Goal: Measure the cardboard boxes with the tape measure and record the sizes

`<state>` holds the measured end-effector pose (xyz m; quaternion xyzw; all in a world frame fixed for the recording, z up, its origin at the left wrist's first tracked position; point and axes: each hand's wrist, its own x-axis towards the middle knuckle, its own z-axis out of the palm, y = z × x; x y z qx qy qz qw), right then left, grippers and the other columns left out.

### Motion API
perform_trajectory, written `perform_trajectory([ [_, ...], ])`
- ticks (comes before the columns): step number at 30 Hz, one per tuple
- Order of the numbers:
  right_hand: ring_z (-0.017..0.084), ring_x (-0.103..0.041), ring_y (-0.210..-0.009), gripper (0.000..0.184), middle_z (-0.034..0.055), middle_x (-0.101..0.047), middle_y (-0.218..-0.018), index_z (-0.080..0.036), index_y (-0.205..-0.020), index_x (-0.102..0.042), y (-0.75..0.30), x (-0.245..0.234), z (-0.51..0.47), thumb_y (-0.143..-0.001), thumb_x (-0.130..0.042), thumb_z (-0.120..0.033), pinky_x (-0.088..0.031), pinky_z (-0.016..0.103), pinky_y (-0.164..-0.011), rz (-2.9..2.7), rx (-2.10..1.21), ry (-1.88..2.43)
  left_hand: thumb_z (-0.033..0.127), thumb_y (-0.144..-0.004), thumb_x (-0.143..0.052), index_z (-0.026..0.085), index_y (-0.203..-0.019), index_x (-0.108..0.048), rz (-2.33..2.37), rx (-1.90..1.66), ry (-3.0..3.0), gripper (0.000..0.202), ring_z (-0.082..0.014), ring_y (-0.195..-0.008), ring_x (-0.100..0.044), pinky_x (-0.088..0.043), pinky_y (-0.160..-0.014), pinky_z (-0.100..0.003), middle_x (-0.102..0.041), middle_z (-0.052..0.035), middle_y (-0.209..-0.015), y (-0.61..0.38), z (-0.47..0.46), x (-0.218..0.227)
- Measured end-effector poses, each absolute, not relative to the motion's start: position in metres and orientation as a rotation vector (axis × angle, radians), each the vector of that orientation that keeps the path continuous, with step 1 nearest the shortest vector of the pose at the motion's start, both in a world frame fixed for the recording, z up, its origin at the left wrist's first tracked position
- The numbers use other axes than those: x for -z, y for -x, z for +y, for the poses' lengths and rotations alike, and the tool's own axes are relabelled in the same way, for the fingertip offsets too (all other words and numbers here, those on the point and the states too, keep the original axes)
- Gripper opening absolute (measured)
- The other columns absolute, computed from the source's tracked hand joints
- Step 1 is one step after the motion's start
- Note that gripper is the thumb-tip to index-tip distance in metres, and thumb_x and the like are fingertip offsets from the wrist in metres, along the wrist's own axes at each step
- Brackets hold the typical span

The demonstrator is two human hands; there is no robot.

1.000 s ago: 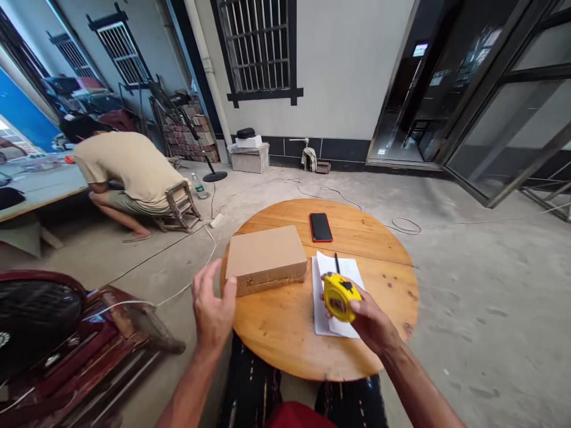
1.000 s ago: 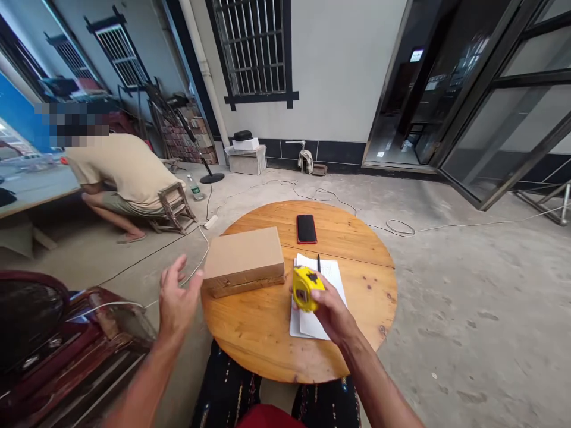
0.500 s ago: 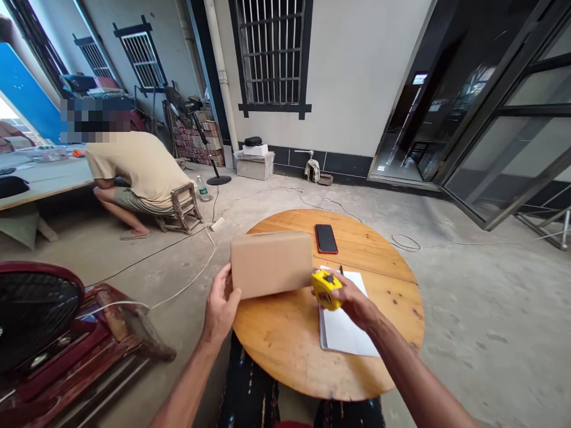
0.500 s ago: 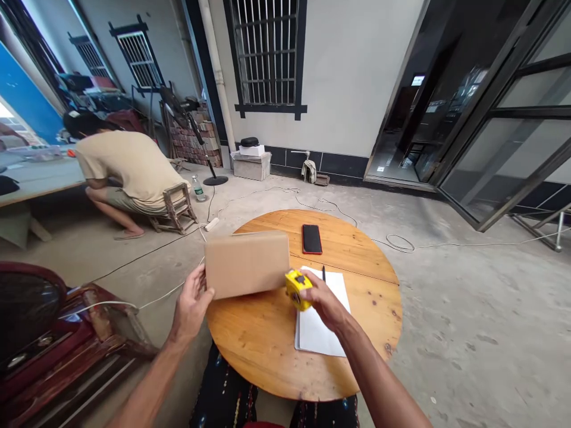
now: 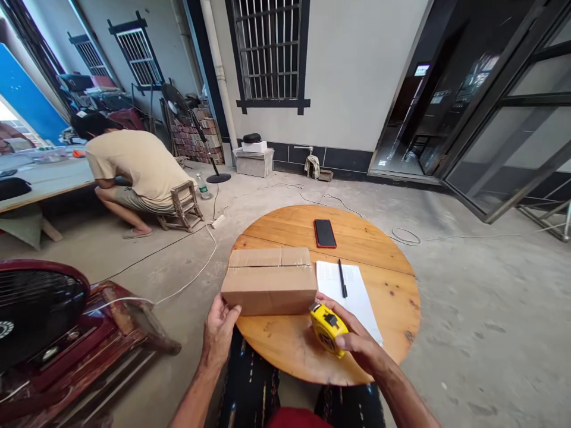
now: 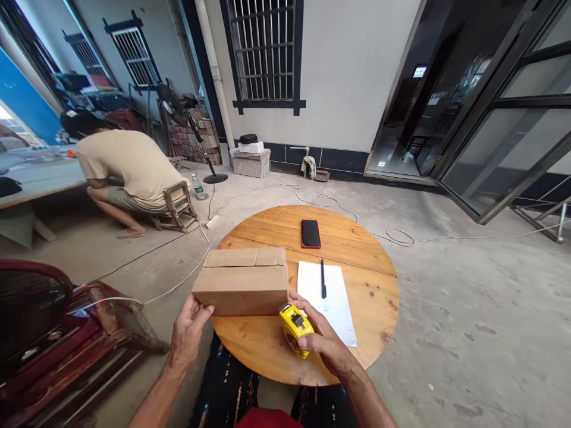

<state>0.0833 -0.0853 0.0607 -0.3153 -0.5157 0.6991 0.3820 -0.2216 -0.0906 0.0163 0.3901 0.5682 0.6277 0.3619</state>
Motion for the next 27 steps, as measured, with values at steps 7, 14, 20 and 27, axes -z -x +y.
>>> perform_trajectory([
  [7,0.034,-0.051,-0.119,0.076,0.0083,-0.052,-0.138,-0.027,-0.137,-0.051,-0.097,-0.086,-0.117,-0.065,-0.072,-0.039,-0.041,0.047,-0.098,-1.418,-1.796,0.84,0.035,-0.081,-0.065,0.021,-0.127,-0.059,1.92,-1.886,-1.249,0.048,-0.0248,-0.108,-0.059,-0.044,-0.101,-0.041,-0.063,-0.0075,-0.116,0.21,-0.142,-0.06],
  [14,0.041,-0.048,-0.126,0.089,0.0098,-0.054,-0.14,-0.033,-0.141,-0.051,-0.082,-0.1,-0.141,-0.058,-0.07,-0.012,-0.035,0.057,-0.106,-1.921,-1.606,0.976,0.031,-0.082,-0.062,0.023,-0.081,-0.072,1.357,-0.952,-1.589,0.013,-0.0175,-0.07,-0.059,-0.048,-0.064,-0.026,-0.066,-0.0041,-0.083,0.154,-0.169,-0.109],
  [20,0.041,-0.046,-0.131,0.088,0.0065,-0.052,-0.145,-0.039,-0.143,-0.049,-0.091,-0.092,-0.143,-0.062,-0.072,-0.012,-0.034,0.057,-0.11,-2.109,-1.606,1.027,0.033,-0.076,-0.064,0.018,-0.06,-0.055,1.183,-0.933,-1.242,0.024,-0.012,-0.062,-0.047,-0.038,-0.058,-0.023,-0.054,-0.0003,-0.065,0.152,-0.17,-0.093],
  [27,0.041,-0.046,-0.132,0.073,0.0046,-0.048,-0.15,-0.041,-0.145,-0.046,-0.112,-0.106,-0.125,-0.078,-0.072,-0.034,-0.037,0.057,-0.108,-2.13,-1.668,1.014,0.051,-0.065,-0.075,0.019,-0.068,-0.055,0.99,-1.188,-0.618,0.039,-0.0068,-0.045,-0.035,-0.023,-0.038,-0.019,-0.051,0.0015,-0.061,0.187,-0.163,-0.124],
])
